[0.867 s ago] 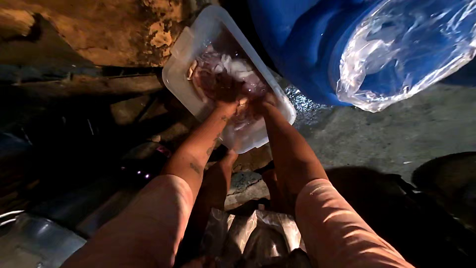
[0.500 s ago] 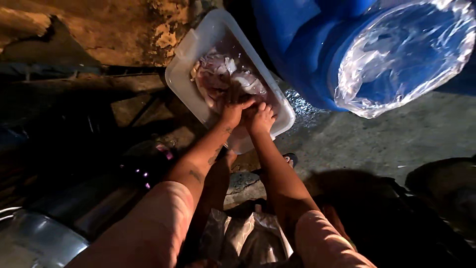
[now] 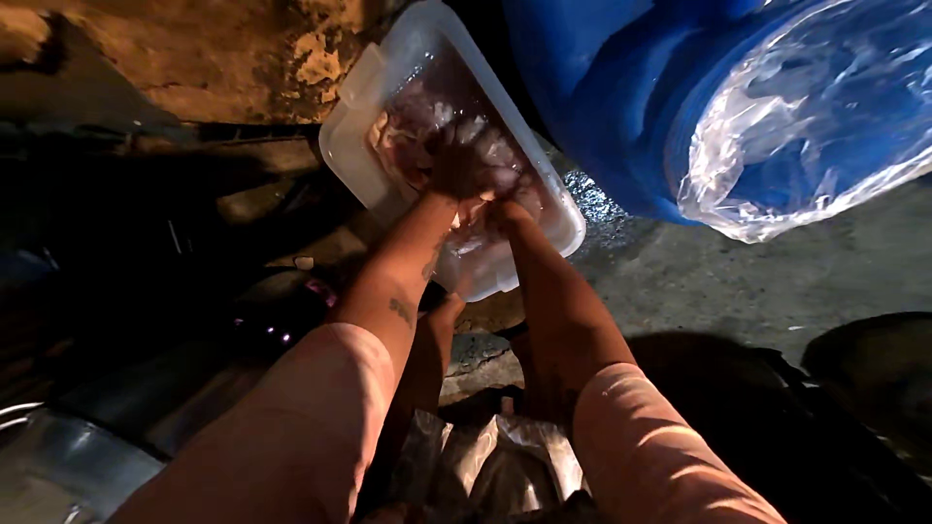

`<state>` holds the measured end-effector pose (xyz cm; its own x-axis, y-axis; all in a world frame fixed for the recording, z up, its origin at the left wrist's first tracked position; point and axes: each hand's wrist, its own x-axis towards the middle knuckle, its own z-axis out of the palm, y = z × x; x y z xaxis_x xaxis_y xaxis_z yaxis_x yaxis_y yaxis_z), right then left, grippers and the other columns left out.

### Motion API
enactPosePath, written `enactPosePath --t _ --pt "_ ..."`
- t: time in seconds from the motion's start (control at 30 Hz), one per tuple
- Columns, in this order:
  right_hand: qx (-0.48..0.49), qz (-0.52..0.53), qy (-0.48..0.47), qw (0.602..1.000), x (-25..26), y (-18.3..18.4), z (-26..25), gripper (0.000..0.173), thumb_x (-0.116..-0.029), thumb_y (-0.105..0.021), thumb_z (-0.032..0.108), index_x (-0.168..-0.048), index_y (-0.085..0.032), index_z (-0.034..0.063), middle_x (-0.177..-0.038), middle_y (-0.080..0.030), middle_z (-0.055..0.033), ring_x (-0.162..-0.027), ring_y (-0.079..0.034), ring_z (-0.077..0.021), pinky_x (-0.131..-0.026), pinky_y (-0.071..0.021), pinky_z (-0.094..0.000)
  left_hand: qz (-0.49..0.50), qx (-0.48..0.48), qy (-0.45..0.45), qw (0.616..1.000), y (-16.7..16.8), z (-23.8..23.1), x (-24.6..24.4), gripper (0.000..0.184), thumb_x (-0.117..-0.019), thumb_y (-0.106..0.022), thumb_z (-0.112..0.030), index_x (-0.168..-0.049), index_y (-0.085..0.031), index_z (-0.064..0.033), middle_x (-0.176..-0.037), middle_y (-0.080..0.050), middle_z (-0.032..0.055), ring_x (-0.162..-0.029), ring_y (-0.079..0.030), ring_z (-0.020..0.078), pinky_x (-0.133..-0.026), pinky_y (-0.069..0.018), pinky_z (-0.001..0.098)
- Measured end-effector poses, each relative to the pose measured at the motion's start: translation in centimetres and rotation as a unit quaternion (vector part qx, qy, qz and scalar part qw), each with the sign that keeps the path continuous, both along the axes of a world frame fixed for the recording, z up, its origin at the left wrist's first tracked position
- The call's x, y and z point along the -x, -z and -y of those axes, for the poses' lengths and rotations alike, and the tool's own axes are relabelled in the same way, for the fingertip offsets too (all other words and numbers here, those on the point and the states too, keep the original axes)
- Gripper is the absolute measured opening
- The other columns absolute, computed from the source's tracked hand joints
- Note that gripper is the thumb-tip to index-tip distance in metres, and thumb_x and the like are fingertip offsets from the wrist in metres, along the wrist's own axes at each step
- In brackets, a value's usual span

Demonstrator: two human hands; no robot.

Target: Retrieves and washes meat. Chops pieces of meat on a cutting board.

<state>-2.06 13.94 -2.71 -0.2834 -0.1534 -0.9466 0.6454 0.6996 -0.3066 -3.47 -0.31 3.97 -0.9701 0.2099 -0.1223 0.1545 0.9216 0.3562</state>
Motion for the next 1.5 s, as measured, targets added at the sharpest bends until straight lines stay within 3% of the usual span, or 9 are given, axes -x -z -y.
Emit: enactPosePath --t 0.07,0.17,0.3,0.5,0.63,0.97,1.13,1.37,1.5 --pt "-0.112 -0.064 -0.036 0.991 1.1 -2.5 0.3 0.056 -0.0969 -0.066 0.039 -0.138 -0.059 0.0030 -0.137 -0.061 -0.0237 -0.129 -0.057 -0.0403 -0.106 -0.0456 -0.0627 0.199 -0.084 -0.096 0.972 4.0 -0.2 -0.5 0.075 -0.0876 -0.074 -0.054 -0.151 -0.052 -0.0208 -0.150 -0.053 0.0171 -0.140 -0.048 0.0373 -0.115 -0.0393 0.0574" --pt "-0.168 -0.055 -0.101 0.979 1.6 -6.1 0.2 0.056 -0.0963 -0.066 0.046 -0.133 -0.064 0.0040 -0.131 -0.065 -0.0249 -0.124 -0.061 -0.0442 -0.099 -0.0477 -0.0678 0.328 -0.113 -0.185 0.920 3.1 -0.5 -0.8 0.067 -0.0904 -0.076 -0.040 -0.149 -0.054 -0.0178 -0.151 -0.054 0.0141 -0.143 -0.047 0.0332 -0.118 -0.0369 0.0580" --pt "-0.108 -0.113 0.048 0.987 -1.1 -5.3 -1.3 0.051 -0.0932 -0.070 0.042 -0.126 -0.067 0.0036 -0.117 -0.070 -0.0237 -0.112 -0.066 -0.0431 -0.094 -0.0504 -0.0669 0.495 -0.158 -0.267 0.812 0.6 0.2 -0.5 0.042 -0.0937 -0.074 -0.023 -0.125 -0.064 0.0039 -0.110 -0.069 0.0188 -0.100 -0.067 0.0264 -0.092 -0.0541 0.0479" --pt "0.051 -0.054 0.420 0.904 -3.2 -5.1 -0.1 0.042 -0.1107 -0.044 0.036 -0.135 -0.052 0.0031 -0.098 -0.064 -0.0141 -0.079 -0.065 -0.0216 -0.072 -0.0576 -0.0425 0.397 -0.476 -0.517 0.590 0.0 0.8 -3.1 0.010 -0.0918 -0.065 0.003 -0.097 -0.061 -0.0051 -0.076 -0.060 -0.0005 -0.066 -0.056 0.0075 -0.065 -0.0498 0.0235" --pt "0.093 0.010 0.518 0.850 -3.7 -5.3 -0.3 0.034 -0.1090 -0.041 0.031 -0.129 -0.052 0.0052 -0.094 -0.062 -0.0102 -0.078 -0.063 -0.0205 -0.068 -0.0565 -0.0417 0.428 -0.510 -0.563 0.489 -1.1 2.0 -3.9 0.016 -0.0994 -0.051 -0.004 -0.113 -0.059 -0.0044 -0.103 -0.068 0.0057 -0.088 -0.066 0.0095 -0.080 -0.0554 0.0213" --pt "0.262 0.095 0.573 0.771 -4.4 -5.3 -1.7 0.034 -0.1006 -0.042 0.034 -0.123 -0.053 0.0113 -0.109 -0.066 -0.0106 -0.097 -0.066 -0.0241 -0.083 -0.0574 -0.0474 0.465 -0.540 -0.499 0.493 -1.5 4.1 -7.4 0.024 -0.0920 -0.050 0.002 -0.113 -0.055 -0.0097 -0.089 -0.067 0.0038 -0.071 -0.065 0.0119 -0.064 -0.0568 0.0267" --pt "0.110 0.100 0.386 0.910 -3.5 -7.8 -0.8 0.035 -0.1035 -0.058 0.028 -0.129 -0.056 0.0050 -0.087 -0.063 -0.0081 -0.062 -0.055 -0.0137 -0.053 -0.0482 -0.0308 0.453 -0.498 -0.520 0.525 -4.0 3.5 -6.2 0.035 -0.0946 -0.058 0.001 -0.127 -0.049 -0.0092 -0.092 -0.066 0.0068 -0.069 -0.064 0.0134 -0.057 -0.0541 0.0268" --pt "-0.006 0.034 0.249 0.968 -3.9 -13.9 -1.4 0.054 -0.0903 -0.078 0.025 -0.133 -0.059 -0.0007 -0.117 -0.068 -0.0237 -0.098 -0.070 -0.0342 -0.085 -0.0596 -0.0543 0.468 -0.403 -0.533 0.579 -10.1 2.8 -5.0 0.061 -0.0937 -0.063 -0.001 -0.148 -0.039 -0.0149 -0.099 -0.063 0.0102 -0.070 -0.061 0.0148 -0.055 -0.0506 0.0270" --pt "0.028 0.008 0.239 0.971 -4.1 -19.9 -4.1 0.053 -0.0969 -0.071 0.035 -0.138 -0.056 0.0050 -0.114 -0.068 -0.0179 -0.093 -0.068 -0.0277 -0.080 -0.0579 -0.0473 0.457 -0.386 -0.514 0.615 -15.7 1.7 -5.3 0.064 -0.0941 -0.063 -0.001 -0.151 -0.037 -0.0160 -0.106 -0.064 0.0127 -0.071 -0.060 0.0162 -0.056 -0.0502 0.0288"
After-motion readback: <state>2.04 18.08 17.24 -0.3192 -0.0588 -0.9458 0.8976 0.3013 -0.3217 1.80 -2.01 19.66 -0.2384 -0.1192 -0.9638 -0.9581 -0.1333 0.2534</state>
